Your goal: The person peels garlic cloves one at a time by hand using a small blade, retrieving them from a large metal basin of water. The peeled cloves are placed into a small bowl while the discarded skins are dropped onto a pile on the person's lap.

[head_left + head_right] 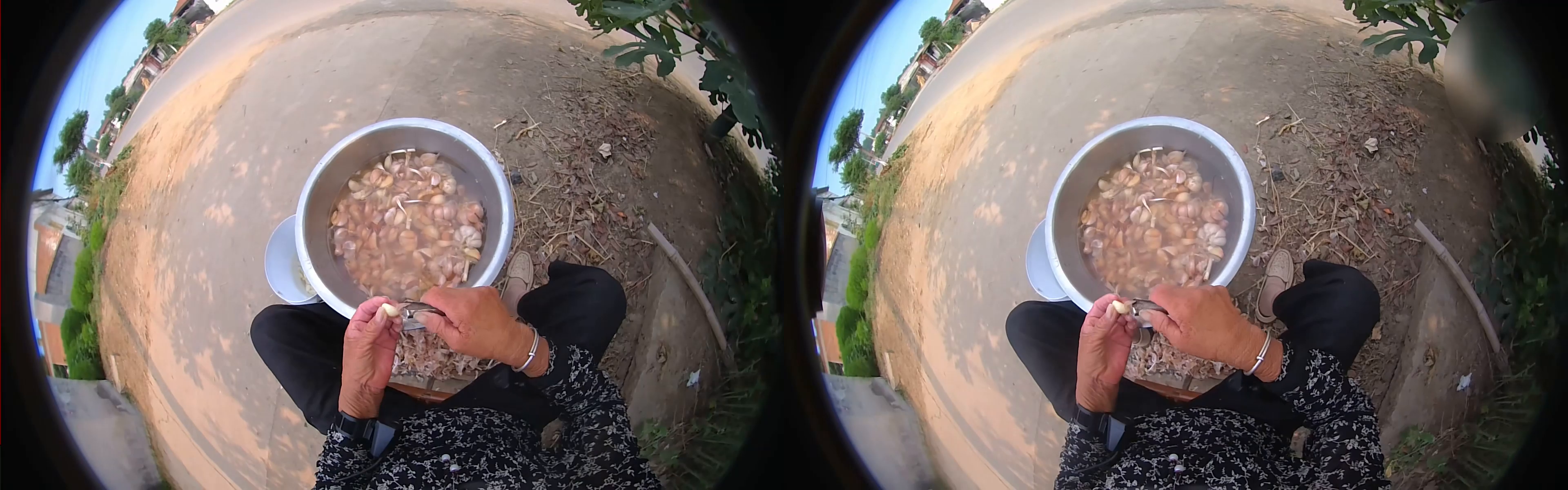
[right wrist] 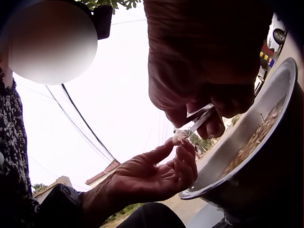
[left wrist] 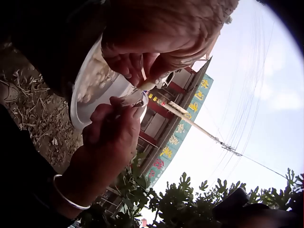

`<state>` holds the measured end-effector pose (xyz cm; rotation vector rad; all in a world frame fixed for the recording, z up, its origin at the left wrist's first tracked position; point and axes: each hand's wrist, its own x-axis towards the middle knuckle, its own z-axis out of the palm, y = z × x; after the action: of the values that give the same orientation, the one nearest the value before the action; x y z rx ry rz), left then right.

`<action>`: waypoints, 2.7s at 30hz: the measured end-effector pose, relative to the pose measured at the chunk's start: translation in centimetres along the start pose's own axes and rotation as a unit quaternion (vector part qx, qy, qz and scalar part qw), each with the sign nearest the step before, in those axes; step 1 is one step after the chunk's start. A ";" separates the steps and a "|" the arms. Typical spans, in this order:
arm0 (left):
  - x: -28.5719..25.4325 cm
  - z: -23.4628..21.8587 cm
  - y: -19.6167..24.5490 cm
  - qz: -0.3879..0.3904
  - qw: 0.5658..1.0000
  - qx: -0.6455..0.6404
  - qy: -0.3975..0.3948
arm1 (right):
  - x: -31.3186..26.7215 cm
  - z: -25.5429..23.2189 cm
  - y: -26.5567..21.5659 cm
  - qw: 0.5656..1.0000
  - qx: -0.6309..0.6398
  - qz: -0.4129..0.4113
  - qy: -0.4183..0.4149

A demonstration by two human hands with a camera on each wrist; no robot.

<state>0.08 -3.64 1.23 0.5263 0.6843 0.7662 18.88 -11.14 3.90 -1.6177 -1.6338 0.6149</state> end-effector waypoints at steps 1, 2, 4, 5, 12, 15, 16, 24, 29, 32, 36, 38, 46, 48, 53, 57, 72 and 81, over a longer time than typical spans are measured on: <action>0.0 0.1 0.0 0.002 1.000 -0.001 -0.003 | 0.0 0.1 -0.1 1.000 -0.023 -0.017 0.012; -0.1 0.2 0.0 0.001 1.000 0.000 -0.003 | 0.0 0.2 -0.3 1.000 -0.023 -0.016 0.013; -0.1 0.4 0.0 -0.073 0.988 -0.132 -0.016 | -0.1 0.3 -0.7 0.998 -0.049 -0.038 0.029; -0.1 0.3 0.0 -0.073 0.988 -0.132 -0.016 | -0.1 0.4 -0.6 0.998 -0.049 -0.038 0.030; -0.1 0.0 -0.2 -0.119 0.975 -0.186 -0.030 | -0.1 0.4 -0.1 0.998 -0.045 -0.025 0.029; -0.1 -0.1 -0.4 -0.117 0.976 -0.183 -0.024 | -0.1 0.3 -0.2 0.999 -0.039 -0.025 0.016; -0.1 -0.2 -0.4 -0.121 0.974 -0.190 -0.019 | -0.1 0.3 -0.2 0.999 -0.036 -0.030 0.014; -0.1 0.4 -0.6 -0.073 0.992 -0.095 -0.047 | -0.3 0.5 0.2 0.998 -0.038 -0.046 0.000; -1.1 2.6 -1.0 0.006 0.996 0.094 0.003 | -0.2 1.4 0.5 0.998 0.042 -0.039 -0.015; -1.2 2.6 -1.1 0.044 0.988 0.149 0.004 | -0.1 1.3 0.6 0.995 0.094 -0.008 -0.042; -0.7 0.7 0.2 -0.006 0.999 0.034 -0.017 | -0.4 0.7 1.7 0.971 0.218 0.054 -0.080; -0.6 0.2 1.6 -0.009 0.999 -0.027 -0.034 | -0.2 -0.1 2.5 0.957 0.266 0.067 -0.097; 3.0 -5.5 9.8 0.256 0.691 0.630 0.243 | -1.1 1.9 1.1 0.934 -0.144 -0.005 -0.326; 4.1 -5.8 10.4 0.276 0.649 0.656 0.268 | -0.9 1.5 0.8 0.933 -0.099 -0.031 -0.343; 5.9 -1.8 5.7 0.253 0.674 0.693 0.036 | -1.1 1.4 2.9 0.978 -0.067 -0.090 -0.176; 8.9 -0.7 1.1 0.091 0.562 0.812 -0.132 | 0.1 -1.7 2.2 0.977 -0.074 0.043 -0.196; 5.5 0.9 1.7 -0.016 0.908 0.403 -0.111 | -0.1 -2.2 1.6 0.990 -0.077 0.096 -0.065; 3.2 0.6 0.9 -0.069 0.985 0.147 -0.066 | 0.2 -0.6 0.6 0.998 -0.057 0.009 0.005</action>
<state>1.81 -0.75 1.04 0.7837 0.7072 0.4980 19.73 -11.01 3.77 -1.7153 -1.6756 0.5314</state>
